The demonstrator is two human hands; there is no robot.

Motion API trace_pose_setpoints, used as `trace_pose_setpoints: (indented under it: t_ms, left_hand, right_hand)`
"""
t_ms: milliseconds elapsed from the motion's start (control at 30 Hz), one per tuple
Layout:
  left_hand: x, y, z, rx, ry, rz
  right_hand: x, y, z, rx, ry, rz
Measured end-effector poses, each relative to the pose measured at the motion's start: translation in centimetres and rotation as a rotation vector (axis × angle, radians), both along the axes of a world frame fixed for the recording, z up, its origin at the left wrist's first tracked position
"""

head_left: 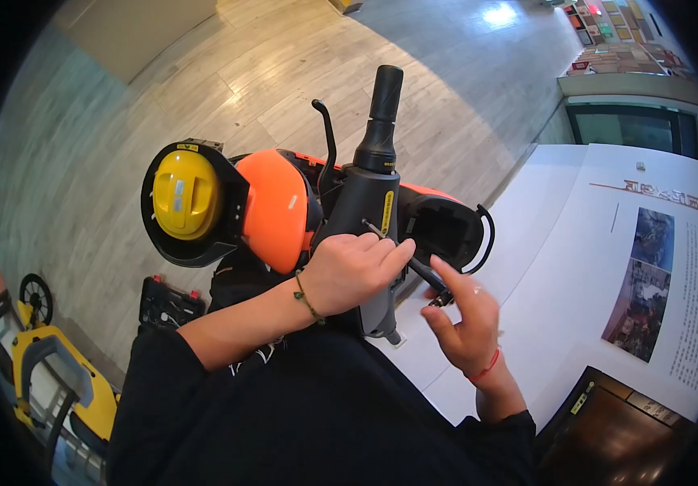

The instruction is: Remove a screw from the handle section of a scooter and then dismantle the floor panel.

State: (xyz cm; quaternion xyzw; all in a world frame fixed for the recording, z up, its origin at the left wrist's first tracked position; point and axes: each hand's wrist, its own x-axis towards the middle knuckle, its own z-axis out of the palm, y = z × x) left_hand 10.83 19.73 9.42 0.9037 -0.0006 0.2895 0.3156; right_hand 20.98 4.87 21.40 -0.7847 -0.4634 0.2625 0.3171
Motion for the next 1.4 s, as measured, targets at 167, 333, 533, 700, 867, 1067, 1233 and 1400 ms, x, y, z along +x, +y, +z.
trace_pose_setpoints:
  t_ms: [167,333,533,700,867,1067,1233,1400]
  left_hand:
    - [-0.5,0.1,0.5,0.024,0.057,0.019]
    - [-2.0,1.5,0.0,-0.511,0.151,0.075]
    - [-0.5,5.6,-4.6,-1.103,0.262,0.31]
    - [1.9,6.8,-3.5,-1.235,0.628,0.141]
    - [2.3,6.8,-3.8,-1.388,0.593,0.078]
    - [2.6,6.2,-5.8,-1.292,0.429,0.138]
    - [2.8,5.6,-6.5,-1.361,0.319,0.098]
    - [2.8,6.0,-7.0,-1.269,0.382,0.104]
  right_hand:
    - [0.8,0.5,0.6,-0.031,-0.586,0.321]
    - [0.3,0.8,-0.7,0.057,0.951,-0.519]
    - [-0.9,0.0,-0.8,0.027,0.888,-0.499]
    - [-0.1,0.0,-0.4,-0.038,0.552,-0.215]
    - [2.2,1.1,0.2,0.016,-0.489,0.24]
    - [3.0,1.7,1.0,-0.023,-0.915,0.441]
    - [-0.4,0.9,-0.3,-0.172,-0.476,-0.047]
    - [-2.1,3.0,0.1,-0.179,0.325,-0.647]
